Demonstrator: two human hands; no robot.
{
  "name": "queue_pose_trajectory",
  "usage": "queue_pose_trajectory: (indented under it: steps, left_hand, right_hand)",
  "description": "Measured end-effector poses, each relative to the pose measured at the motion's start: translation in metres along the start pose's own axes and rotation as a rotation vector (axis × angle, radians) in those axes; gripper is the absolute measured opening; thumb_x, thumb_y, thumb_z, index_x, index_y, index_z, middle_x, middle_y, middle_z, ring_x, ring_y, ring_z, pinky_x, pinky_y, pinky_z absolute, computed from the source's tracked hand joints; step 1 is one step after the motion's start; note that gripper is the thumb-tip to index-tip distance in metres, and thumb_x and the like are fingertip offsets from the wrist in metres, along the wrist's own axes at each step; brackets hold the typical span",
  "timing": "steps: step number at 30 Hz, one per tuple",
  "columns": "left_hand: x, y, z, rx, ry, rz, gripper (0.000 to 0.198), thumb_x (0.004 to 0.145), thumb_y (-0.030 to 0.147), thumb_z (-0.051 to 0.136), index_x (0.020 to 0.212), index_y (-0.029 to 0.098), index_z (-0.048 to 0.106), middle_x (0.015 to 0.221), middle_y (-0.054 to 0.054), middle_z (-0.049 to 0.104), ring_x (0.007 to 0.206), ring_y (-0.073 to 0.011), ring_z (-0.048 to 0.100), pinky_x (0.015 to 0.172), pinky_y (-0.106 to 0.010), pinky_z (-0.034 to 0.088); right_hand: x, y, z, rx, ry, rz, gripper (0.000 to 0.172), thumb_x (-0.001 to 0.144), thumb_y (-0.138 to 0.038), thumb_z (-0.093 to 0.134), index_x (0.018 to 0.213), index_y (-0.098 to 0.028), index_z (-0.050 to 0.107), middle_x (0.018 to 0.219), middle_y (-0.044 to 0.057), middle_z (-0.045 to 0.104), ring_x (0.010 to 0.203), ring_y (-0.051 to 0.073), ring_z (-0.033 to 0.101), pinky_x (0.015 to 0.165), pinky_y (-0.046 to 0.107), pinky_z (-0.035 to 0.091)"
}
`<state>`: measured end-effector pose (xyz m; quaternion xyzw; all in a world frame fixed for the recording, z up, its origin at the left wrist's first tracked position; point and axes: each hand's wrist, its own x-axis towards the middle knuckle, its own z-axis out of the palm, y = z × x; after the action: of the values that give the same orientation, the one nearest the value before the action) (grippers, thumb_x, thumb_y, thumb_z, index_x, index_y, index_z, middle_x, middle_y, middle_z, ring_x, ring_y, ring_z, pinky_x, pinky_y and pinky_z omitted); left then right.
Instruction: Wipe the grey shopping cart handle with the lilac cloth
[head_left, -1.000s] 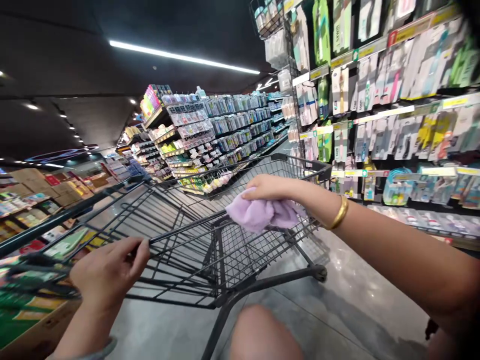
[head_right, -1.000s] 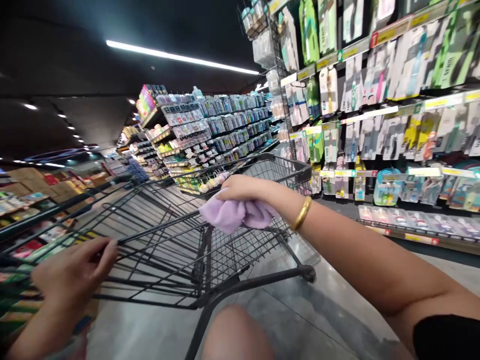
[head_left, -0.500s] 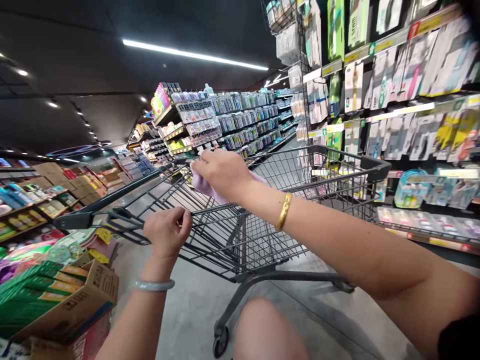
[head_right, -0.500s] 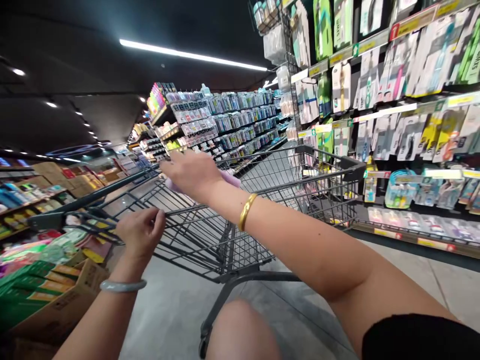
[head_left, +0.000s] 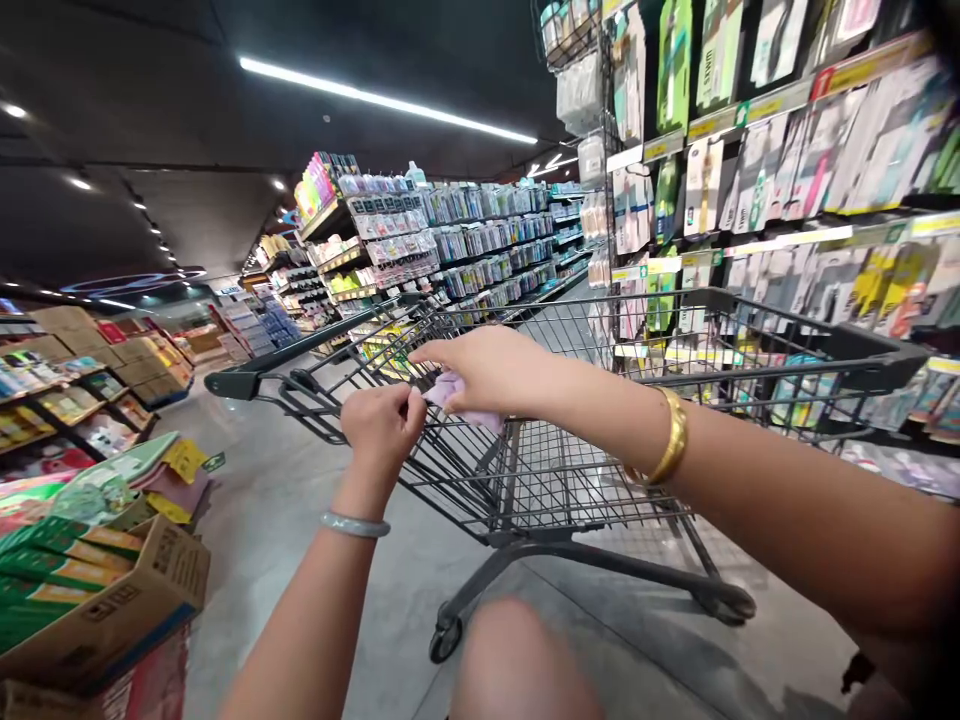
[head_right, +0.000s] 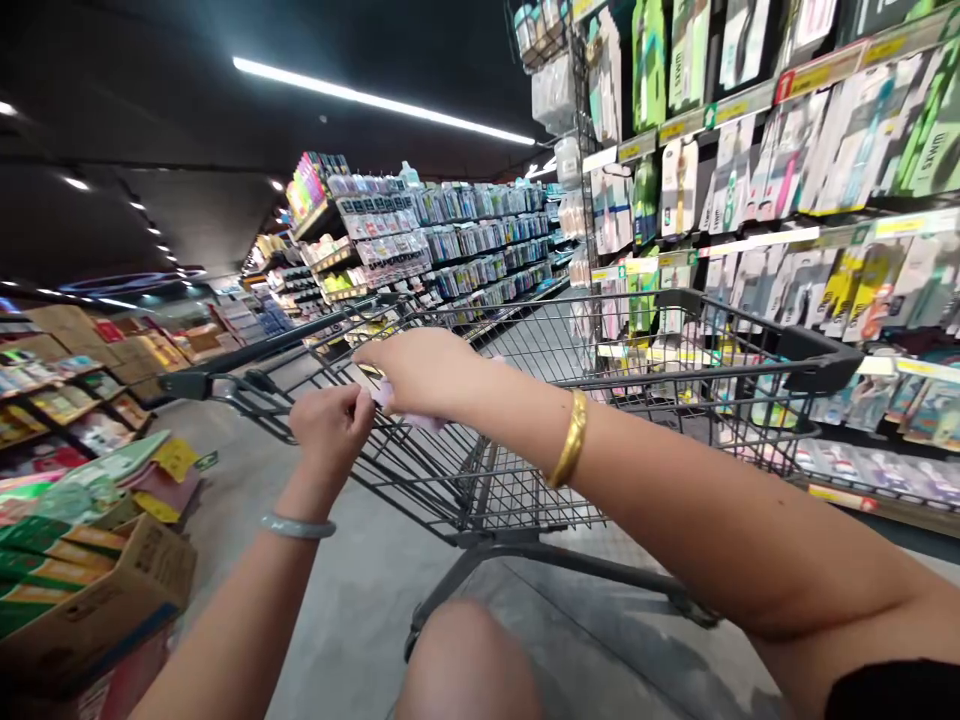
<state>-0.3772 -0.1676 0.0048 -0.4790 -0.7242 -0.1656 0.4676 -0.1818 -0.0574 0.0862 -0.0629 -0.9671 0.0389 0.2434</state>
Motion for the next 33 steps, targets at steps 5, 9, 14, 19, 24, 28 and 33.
queue_pose_trajectory:
  steps: [5,9,14,19,24,28,33]
  left_hand:
    - [0.009,0.015,0.008,-0.009,-0.011,0.04,0.043,0.092,0.035,0.041,0.054,0.02,0.051,0.055,-0.004,0.057,0.056,-0.0157,0.047,0.061,-0.032,0.023]
    - [0.015,0.026,0.013,-0.021,-0.019,0.057,0.044,0.094,0.034,0.038,0.054,0.019,0.05,0.056,-0.006,0.058,0.056,-0.0166,0.047,0.06,-0.033,0.021]
    - [0.022,0.039,0.017,-0.039,-0.027,0.057,0.046,0.094,0.035,0.035,0.054,0.02,0.051,0.056,-0.007,0.058,0.055,-0.0182,0.046,0.059,-0.033,0.019]
    - [0.028,0.051,0.014,-0.032,-0.034,0.036,0.047,0.093,0.033,0.033,0.05,0.021,0.048,0.054,-0.008,0.057,0.053,-0.0191,0.044,0.059,-0.033,0.018]
    - [0.042,0.114,-0.004,-0.114,0.119,0.05,0.043,0.099,0.036,0.034,0.076,0.019,0.066,0.074,-0.009,0.071,0.075,-0.022,0.062,0.073,-0.034,0.032]
    - [0.054,0.18,-0.014,-0.333,-0.043,0.154,0.055,0.103,0.042,0.023,0.092,0.019,0.072,0.087,-0.01,0.075,0.084,-0.0226,0.067,0.069,-0.032,0.034]
    - [0.056,0.204,-0.011,-0.214,-0.278,0.133,0.08,0.099,0.062,0.017,0.053,0.018,0.064,0.054,-0.012,0.062,0.052,-0.0216,0.056,0.054,-0.031,0.017]
  right_hand:
    - [0.018,0.012,0.01,0.052,-0.301,0.043,0.03,0.08,-0.044,0.062,0.102,-0.027,0.074,0.092,0.004,0.075,0.075,0.017,0.063,0.064,0.029,0.042]
    - [0.0,0.015,0.022,-0.033,-0.205,0.11,0.026,0.083,-0.036,0.056,0.097,-0.023,0.073,0.094,0.009,0.074,0.08,0.021,0.064,0.067,0.032,0.041]
    - [-0.071,0.048,-0.003,-0.12,-0.082,0.209,0.034,0.087,-0.053,0.052,0.091,-0.024,0.07,0.082,0.007,0.071,0.074,0.02,0.061,0.063,0.031,0.036]
    - [-0.136,0.081,-0.033,-0.123,0.004,0.425,0.04,0.086,-0.06,0.051,0.083,-0.025,0.069,0.076,0.004,0.069,0.064,0.016,0.054,0.058,0.03,0.031]
    - [-0.131,0.067,-0.012,-0.358,0.088,0.297,0.037,0.093,-0.05,0.045,0.091,-0.022,0.069,0.076,0.008,0.069,0.066,0.02,0.059,0.059,0.034,0.033]
    - [-0.134,0.066,-0.002,-0.418,0.145,0.206,0.035,0.095,-0.049,0.045,0.107,-0.024,0.068,0.093,0.008,0.071,0.077,0.023,0.062,0.061,0.037,0.037]
    - [-0.203,0.094,-0.024,-0.428,0.176,0.302,0.044,0.098,-0.056,0.037,0.109,-0.026,0.067,0.093,0.006,0.069,0.078,0.019,0.058,0.061,0.033,0.032]
